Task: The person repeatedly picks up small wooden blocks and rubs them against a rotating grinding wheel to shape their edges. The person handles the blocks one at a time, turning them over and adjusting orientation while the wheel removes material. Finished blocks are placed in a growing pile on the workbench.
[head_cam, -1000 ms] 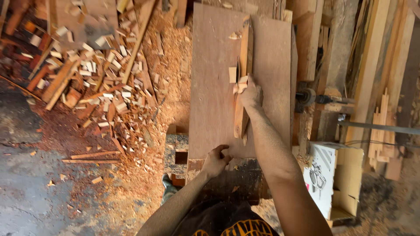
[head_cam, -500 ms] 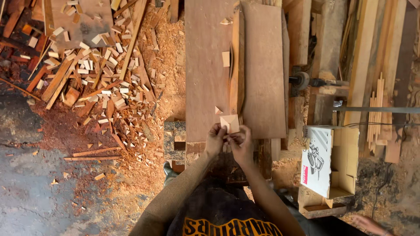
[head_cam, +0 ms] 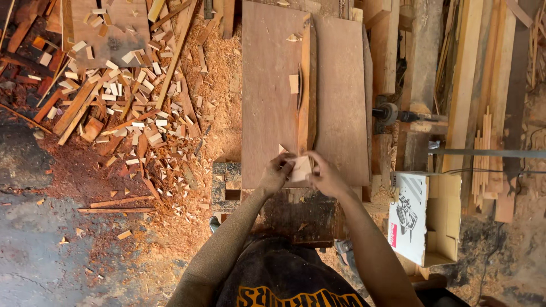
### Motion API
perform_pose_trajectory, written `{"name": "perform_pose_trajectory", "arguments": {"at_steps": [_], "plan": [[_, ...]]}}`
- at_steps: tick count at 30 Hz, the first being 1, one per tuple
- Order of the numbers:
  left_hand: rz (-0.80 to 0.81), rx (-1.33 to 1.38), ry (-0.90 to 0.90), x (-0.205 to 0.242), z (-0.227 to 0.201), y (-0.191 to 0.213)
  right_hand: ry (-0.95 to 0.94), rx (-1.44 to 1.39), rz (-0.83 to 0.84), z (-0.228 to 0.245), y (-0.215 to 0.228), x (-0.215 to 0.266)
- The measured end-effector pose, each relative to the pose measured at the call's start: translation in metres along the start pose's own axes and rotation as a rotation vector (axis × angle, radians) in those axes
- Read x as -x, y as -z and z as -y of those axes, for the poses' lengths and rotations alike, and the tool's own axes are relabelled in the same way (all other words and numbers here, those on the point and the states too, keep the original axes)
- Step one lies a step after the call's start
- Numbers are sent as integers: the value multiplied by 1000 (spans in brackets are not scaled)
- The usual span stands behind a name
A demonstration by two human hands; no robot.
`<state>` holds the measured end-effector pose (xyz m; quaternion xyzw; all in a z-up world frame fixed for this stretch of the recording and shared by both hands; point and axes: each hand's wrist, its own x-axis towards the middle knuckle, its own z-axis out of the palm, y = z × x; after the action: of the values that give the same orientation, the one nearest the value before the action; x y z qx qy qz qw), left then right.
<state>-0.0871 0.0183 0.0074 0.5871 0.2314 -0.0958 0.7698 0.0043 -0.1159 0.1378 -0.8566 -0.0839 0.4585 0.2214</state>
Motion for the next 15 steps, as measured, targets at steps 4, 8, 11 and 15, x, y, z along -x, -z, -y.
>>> {"name": "perform_pose_trajectory", "arguments": {"at_steps": [4, 8, 11, 15], "plan": [[-307, -174, 121, -3, -1, 1, -66, 231, -279, 15, -1, -50], [-341, -194, 133, 8, 3, 8, -114, 410, -373, 28, -1, -84], [-403, -134, 64, 20, 9, 20, -75, 452, -450, 35, 4, -105], [-413, -73, 90, 29, 10, 38, -13, 436, -534, 32, 22, -146]]}}
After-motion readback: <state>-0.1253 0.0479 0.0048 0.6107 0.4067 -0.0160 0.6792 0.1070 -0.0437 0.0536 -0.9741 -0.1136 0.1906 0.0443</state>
